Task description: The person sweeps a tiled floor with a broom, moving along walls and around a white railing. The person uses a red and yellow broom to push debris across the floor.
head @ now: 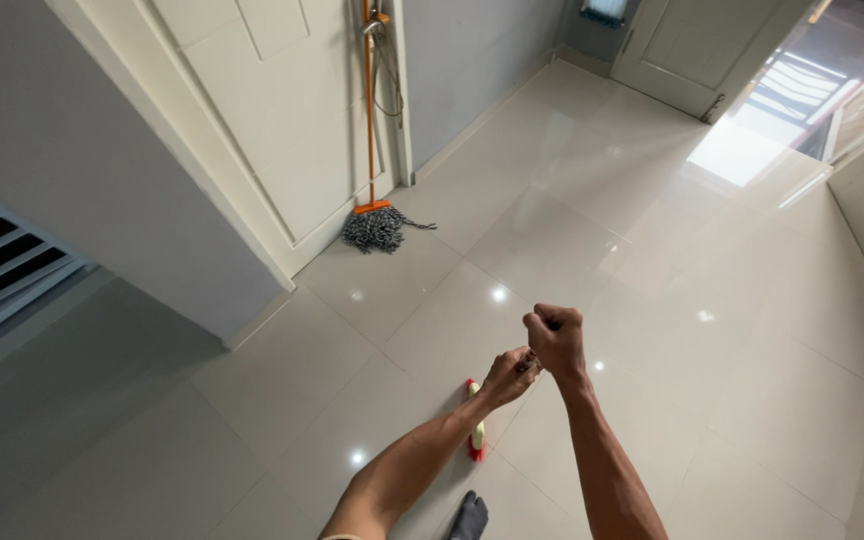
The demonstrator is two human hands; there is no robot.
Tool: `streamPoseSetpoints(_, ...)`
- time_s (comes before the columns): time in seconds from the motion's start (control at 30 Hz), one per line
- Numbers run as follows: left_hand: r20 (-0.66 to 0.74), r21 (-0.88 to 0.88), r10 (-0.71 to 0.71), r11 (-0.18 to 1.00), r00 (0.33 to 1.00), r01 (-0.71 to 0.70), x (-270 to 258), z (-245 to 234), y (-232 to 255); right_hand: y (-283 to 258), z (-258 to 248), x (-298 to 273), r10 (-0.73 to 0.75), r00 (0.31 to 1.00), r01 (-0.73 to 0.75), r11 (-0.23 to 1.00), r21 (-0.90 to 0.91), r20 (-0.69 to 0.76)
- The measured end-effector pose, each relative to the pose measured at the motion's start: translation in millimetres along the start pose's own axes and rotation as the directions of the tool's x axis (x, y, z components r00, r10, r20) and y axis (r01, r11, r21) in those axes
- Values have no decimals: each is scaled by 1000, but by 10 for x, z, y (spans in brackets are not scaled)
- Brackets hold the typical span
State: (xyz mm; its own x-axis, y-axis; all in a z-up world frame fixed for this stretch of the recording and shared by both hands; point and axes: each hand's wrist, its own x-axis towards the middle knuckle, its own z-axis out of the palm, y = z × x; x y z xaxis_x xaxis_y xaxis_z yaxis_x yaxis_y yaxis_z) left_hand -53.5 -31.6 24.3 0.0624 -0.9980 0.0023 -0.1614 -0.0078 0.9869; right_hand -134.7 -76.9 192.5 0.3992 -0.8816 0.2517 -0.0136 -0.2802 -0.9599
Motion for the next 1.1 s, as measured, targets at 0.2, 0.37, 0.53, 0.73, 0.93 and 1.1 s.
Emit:
streamPoseSetpoints(0.2,-96,211,-51,975,994,71,-424,-674,321,-263,465,43,9,998,-23,962,270,55)
streamPoseSetpoints(0.37,-256,338,-39,933,966,127,-1154,-1493,3,-32,1411,-139,119,981,-178,869,462,153)
streamPoseSetpoints(0.53,-381,373,-194,862,904,342,-2136,-2342,-666,347,2627,-749,225,950,-307,804,510,219)
streamPoseSetpoints(0.73,-447,219,-398,820,801,529,-2932,-2788,-1224,456,3421,-1452,294,910,-403,793,457,291)
streamPoseSetpoints(0.93,-444,107,-455,828,772,550,-2810,-2440,-1153,484,3097,-1427,293,882,-459,715,527,370)
streamPoseSetpoints(1.1,-347,25,-420,890,838,456,-2293,-1759,-664,369,2377,-1177,349,923,-384,849,362,161)
